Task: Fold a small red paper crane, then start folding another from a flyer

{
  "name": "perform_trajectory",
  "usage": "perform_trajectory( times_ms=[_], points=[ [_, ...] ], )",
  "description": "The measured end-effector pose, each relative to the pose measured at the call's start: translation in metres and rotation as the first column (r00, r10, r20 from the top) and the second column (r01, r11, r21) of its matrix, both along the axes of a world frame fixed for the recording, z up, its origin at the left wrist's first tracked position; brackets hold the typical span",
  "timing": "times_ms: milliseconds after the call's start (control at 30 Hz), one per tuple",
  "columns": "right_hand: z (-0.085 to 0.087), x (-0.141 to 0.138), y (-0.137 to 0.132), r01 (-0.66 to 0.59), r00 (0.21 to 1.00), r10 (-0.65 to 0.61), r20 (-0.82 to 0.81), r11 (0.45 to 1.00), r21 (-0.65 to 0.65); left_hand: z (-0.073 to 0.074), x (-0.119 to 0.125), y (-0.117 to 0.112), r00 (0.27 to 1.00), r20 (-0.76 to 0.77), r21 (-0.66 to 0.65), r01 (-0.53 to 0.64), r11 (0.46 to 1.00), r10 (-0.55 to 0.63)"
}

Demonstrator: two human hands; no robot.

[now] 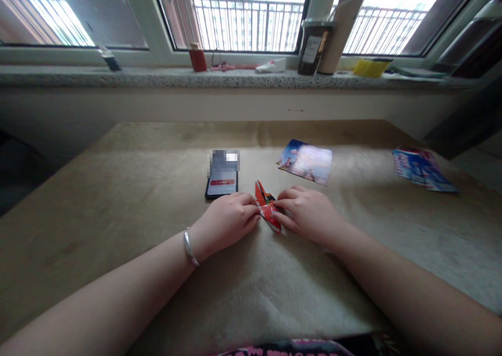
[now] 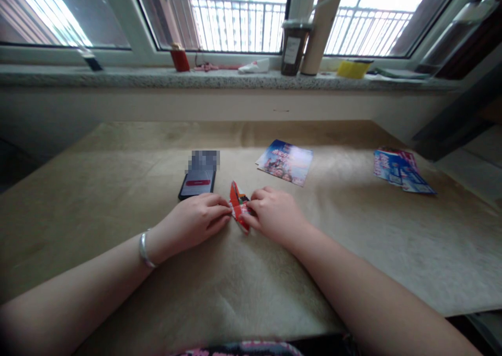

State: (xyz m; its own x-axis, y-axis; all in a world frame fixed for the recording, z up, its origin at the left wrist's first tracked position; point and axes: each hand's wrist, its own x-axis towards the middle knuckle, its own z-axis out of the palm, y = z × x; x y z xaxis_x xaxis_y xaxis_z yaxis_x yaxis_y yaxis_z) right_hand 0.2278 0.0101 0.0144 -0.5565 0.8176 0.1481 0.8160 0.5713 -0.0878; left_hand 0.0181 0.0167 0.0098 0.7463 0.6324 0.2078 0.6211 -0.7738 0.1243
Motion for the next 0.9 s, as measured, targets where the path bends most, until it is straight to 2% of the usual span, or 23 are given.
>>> perform_trajectory(
  times_ms=[100, 233, 400, 633, 900],
  points=[
    [-0.002, 0.003, 0.005, 0.004, 1.000, -0.004, -0.007, 1.000, 0.028, -0.003, 0.003, -0.002, 0.993, 0.039, 0.032, 0.111, 0.993, -0.112],
    [-0.013, 0.007, 0.014, -0.026, 0.997, 0.028, -0.074, 0.999, 0.027, -0.008, 0.004, -0.001, 0.980, 0.091, 0.033, 0.173, 0.984, -0.175],
    [-0.026, 0.014, 0.023, -0.061, 0.975, 0.062, -0.214, 0.998, 0.010, -0.008, 0.002, 0.001, 0.983, 0.094, 0.001, 0.160, 0.987, -0.159],
    [-0.027, 0.021, 0.032, -0.156, 0.959, 0.141, -0.244, 0.987, -0.042, -0.010, 0.001, 0.001, 0.991, 0.081, 0.000, 0.109, 0.994, -0.109],
    [-0.022, 0.018, 0.030, -0.172, 0.944, 0.182, -0.275, 0.983, 0.061, -0.010, 0.002, 0.002, 0.990, 0.085, -0.033, 0.116, 0.993, -0.113]
  ],
)
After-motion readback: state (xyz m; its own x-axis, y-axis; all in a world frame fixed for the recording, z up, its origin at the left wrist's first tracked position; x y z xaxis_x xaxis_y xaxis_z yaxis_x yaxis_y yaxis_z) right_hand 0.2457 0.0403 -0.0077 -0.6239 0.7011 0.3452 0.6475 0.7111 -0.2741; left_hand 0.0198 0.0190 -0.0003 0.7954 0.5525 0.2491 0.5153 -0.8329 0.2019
